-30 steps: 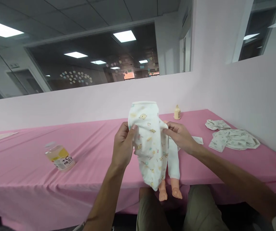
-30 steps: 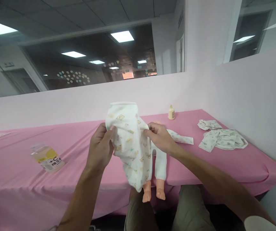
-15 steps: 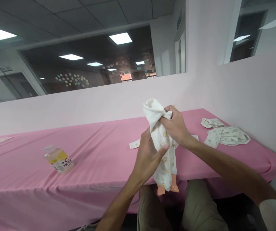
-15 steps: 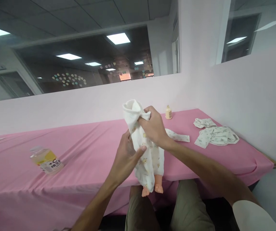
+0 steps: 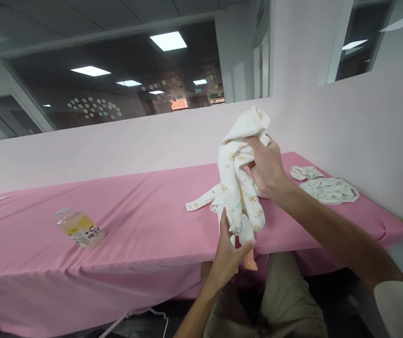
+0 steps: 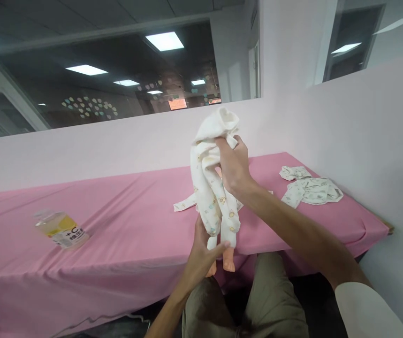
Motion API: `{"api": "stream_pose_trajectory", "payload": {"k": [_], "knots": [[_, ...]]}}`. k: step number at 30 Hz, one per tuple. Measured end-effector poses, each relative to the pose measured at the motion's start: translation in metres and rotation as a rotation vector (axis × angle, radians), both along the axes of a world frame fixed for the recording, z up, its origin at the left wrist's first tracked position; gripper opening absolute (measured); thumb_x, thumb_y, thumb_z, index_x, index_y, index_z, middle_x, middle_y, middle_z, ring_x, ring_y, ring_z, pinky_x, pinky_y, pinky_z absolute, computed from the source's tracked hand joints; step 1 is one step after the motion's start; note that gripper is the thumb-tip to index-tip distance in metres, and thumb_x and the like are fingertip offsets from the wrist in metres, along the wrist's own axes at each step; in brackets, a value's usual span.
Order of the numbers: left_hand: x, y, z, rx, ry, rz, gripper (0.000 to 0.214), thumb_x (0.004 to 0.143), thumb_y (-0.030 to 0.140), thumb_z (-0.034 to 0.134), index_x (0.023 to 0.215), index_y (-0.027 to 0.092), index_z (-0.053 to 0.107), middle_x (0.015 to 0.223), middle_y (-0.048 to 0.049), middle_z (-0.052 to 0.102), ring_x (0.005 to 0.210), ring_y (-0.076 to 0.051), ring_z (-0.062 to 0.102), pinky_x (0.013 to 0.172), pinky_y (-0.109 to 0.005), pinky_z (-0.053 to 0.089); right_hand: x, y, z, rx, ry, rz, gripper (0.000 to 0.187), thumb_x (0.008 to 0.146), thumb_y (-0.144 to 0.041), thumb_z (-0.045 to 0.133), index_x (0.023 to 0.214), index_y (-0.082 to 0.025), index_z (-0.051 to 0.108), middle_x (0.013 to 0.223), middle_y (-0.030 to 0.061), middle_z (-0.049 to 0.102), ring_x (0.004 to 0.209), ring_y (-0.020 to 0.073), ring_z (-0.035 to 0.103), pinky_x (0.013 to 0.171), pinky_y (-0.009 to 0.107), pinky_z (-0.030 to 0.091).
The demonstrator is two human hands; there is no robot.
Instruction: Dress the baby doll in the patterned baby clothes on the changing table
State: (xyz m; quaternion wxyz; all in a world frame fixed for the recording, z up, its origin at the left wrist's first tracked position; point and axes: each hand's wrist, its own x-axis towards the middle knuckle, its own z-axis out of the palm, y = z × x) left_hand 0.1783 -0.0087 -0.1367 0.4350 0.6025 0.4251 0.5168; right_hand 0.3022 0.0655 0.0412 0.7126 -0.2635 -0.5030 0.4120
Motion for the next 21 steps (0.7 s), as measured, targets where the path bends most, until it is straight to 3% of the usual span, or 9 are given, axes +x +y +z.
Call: {"api": "stream_pose_trajectory", "payload": {"k": [3,6,10,12,14,17,19,21], "knots": [[0.004,0.013,0.01,-0.019,-0.08,0.123,0.051,0.082,0.035,0.063,0.129,0.021,0.05,0.127,-0.011,0.06,0.118,-0.025,0.056,0.099,-0.038,0.045,0.009,0.005,-0.005,0.029,-0.022,-0.029,0.026,0.079,-0.04,0.057,0.096,-0.023,0.048,0.077,-0.0015,0.056,0.07,0.0122,0.059,0.058,0.025,0.047],[-0.014,0.028,0.019,-0.076,-0.226,0.245,0.028,0.076,0.03,0.067,0.1,0.015,0.064,0.101,-0.0084,0.07,0.097,-0.024,0.065,0.086,-0.037,0.051,0.034,0.018,-0.023,-0.008,-0.065,-0.161,0.028,0.077,-0.04,0.059,0.097,-0.023,0.049,0.081,-0.0002,0.057,0.073,0.0139,0.06,0.058,0.025,0.047],[-0.049,0.04,0.049,0.011,-0.572,0.383,0.03,0.066,0.027,0.074,0.092,0.015,0.064,0.085,-0.0029,0.07,0.082,-0.019,0.067,0.074,-0.031,0.052,0.075,0.045,-0.066,-0.199,-0.168,-0.359,0.033,0.071,-0.038,0.065,0.094,-0.021,0.048,0.088,0.0031,0.058,0.077,0.0161,0.06,0.06,0.027,0.049],[-0.058,0.043,0.071,0.058,-0.592,0.379,0.034,0.069,0.032,0.073,0.097,0.016,0.063,0.087,-0.0033,0.07,0.079,-0.018,0.067,0.071,-0.029,0.052,0.084,0.053,-0.085,-0.282,-0.228,-0.381,0.035,0.071,-0.036,0.065,0.096,-0.02,0.047,0.095,0.0061,0.059,0.084,0.0186,0.061,0.066,0.03,0.051],[-0.056,0.043,0.095,0.108,-0.508,0.351,0.036,0.071,0.037,0.073,0.099,0.016,0.064,0.086,-0.0036,0.07,0.076,-0.017,0.066,0.066,-0.027,0.051,0.082,0.048,-0.093,-0.254,-0.313,-0.396,0.043,0.071,-0.037,0.066,0.105,-0.02,0.046,0.109,0.0101,0.058,0.098,0.022,0.059,0.079,0.035,0.051],[-0.04,0.04,0.124,0.153,-0.215,0.225,0.03,0.074,0.038,0.071,0.093,0.015,0.067,0.079,-0.0026,0.068,0.069,-0.015,0.063,0.059,-0.023,0.047,0.063,0.019,-0.081,-0.04,-0.529,-0.322,0.056,0.071,-0.041,0.07,0.119,-0.022,0.047,0.13,0.0114,0.05,0.119,0.0249,0.05,0.098,0.041,0.044],[-0.028,0.035,0.138,0.16,0.002,0.085,0.026,0.075,0.038,0.07,0.087,0.015,0.068,0.077,-0.002,0.067,0.067,-0.015,0.061,0.057,-0.022,0.046,0.05,-0.004,-0.063,0.117,-0.699,-0.111,0.059,0.071,-0.041,0.072,0.123,-0.024,0.05,0.128,0.0089,0.052,0.12,0.0249,0.049,0.099,0.04,0.042],[-0.019,0.029,0.146,0.17,0.133,-0.031,0.024,0.076,0.037,0.07,0.085,0.016,0.068,0.079,-0.0025,0.067,0.069,-0.015,0.061,0.058,-0.021,0.046,0.041,-0.021,-0.045,0.204,-0.794,0.108,0.045,0.075,-0.04,0.07,0.115,-0.024,0.057,0.113,0.0062,0.06,0.108,0.0228,0.055,0.091,0.037,0.046]]}}
